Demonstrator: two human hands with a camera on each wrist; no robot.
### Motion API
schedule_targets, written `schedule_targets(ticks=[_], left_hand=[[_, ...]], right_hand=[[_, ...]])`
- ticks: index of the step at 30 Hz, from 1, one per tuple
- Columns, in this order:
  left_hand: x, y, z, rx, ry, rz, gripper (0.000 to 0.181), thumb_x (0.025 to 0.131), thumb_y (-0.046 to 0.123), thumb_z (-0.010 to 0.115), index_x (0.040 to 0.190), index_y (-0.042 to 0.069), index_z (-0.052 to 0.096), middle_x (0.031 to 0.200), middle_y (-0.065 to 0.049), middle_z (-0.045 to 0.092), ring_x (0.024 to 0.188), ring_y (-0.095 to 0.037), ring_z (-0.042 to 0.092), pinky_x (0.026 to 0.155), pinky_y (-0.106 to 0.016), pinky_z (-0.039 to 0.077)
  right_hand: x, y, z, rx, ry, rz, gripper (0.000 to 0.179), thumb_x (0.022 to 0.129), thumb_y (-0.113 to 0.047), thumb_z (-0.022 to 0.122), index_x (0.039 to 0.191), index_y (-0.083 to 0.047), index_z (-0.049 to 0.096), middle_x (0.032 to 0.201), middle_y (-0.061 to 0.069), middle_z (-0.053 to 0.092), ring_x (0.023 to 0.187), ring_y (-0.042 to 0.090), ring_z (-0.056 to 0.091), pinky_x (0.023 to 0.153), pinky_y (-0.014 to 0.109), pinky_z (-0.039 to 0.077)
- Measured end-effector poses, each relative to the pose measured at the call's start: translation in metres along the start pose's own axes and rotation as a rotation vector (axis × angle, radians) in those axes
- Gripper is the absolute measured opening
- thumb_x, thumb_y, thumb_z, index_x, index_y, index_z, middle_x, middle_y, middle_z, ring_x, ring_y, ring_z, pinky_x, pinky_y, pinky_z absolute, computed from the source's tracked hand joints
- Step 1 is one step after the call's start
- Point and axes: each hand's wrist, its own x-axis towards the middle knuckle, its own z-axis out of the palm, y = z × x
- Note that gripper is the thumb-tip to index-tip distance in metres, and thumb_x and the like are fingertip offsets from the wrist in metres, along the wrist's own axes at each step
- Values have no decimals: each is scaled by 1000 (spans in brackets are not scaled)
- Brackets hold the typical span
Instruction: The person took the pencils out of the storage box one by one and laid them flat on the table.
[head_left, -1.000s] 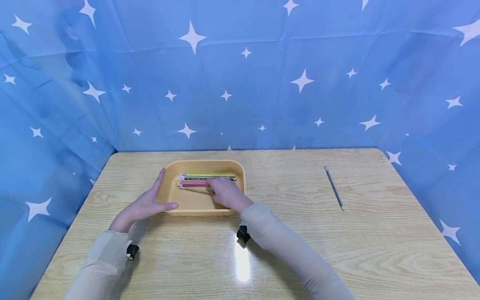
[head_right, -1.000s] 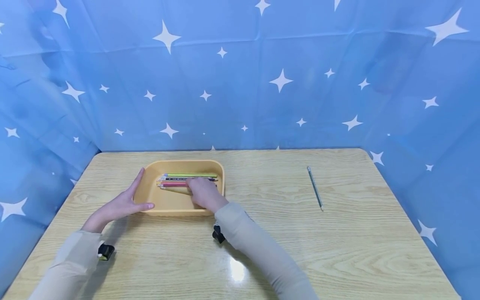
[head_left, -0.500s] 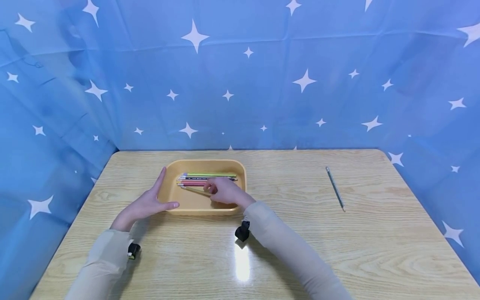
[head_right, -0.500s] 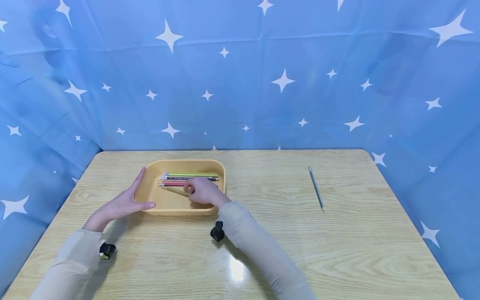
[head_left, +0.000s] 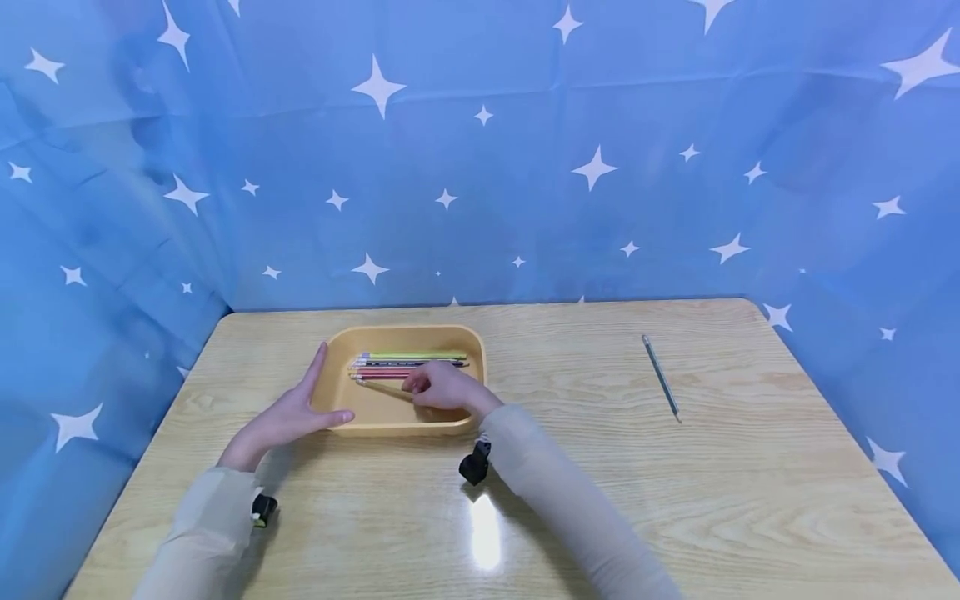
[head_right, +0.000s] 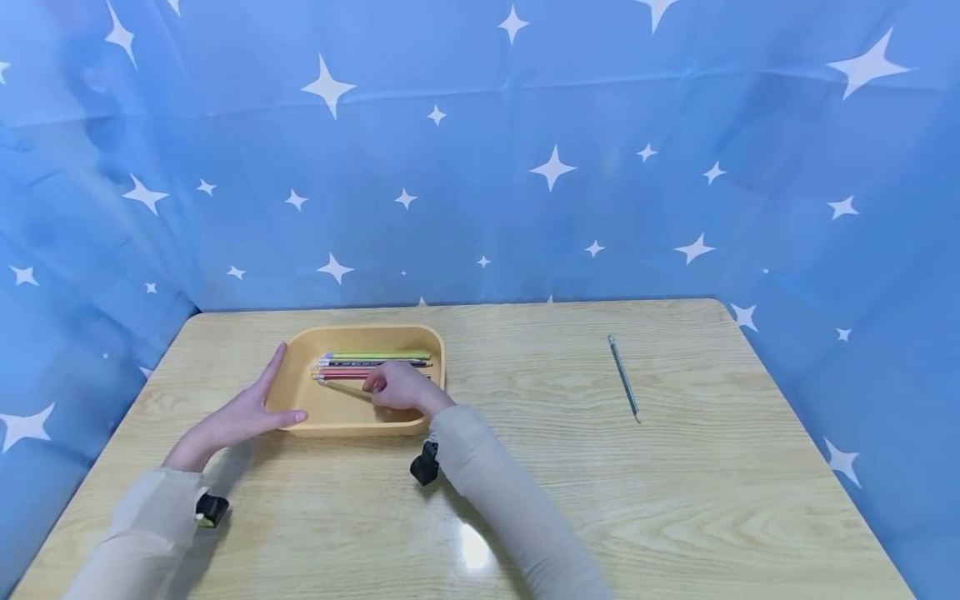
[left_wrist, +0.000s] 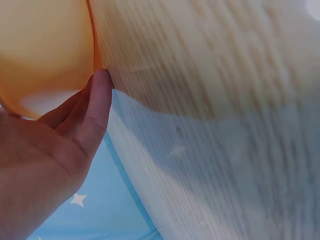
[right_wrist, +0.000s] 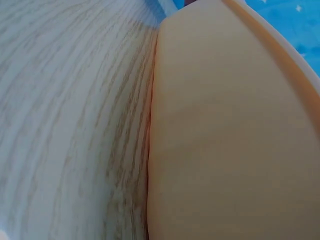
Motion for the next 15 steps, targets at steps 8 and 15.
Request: schedule_targets(ticks=[8,15], left_hand=[[-3,0,2,-42,2,-15,118,84,30,75,152,14,-20,156,-27,-10,137,-55,6,107,-65,13],[-3,5,2,-54,-3,-8,118,84,29,75,152,14,-20,156,-28,-9,137,-55,7,107,-65,13]], right_hand=[[2,-1,3,-32,5,7,19,88,-1,65,106,-5,72,87,0,66,79,8,56,74,23,45],[0,-1,0,-18,10,1,20,88,0,65,107,-4,72,86,-1,66,79,9,57,74,23,45]])
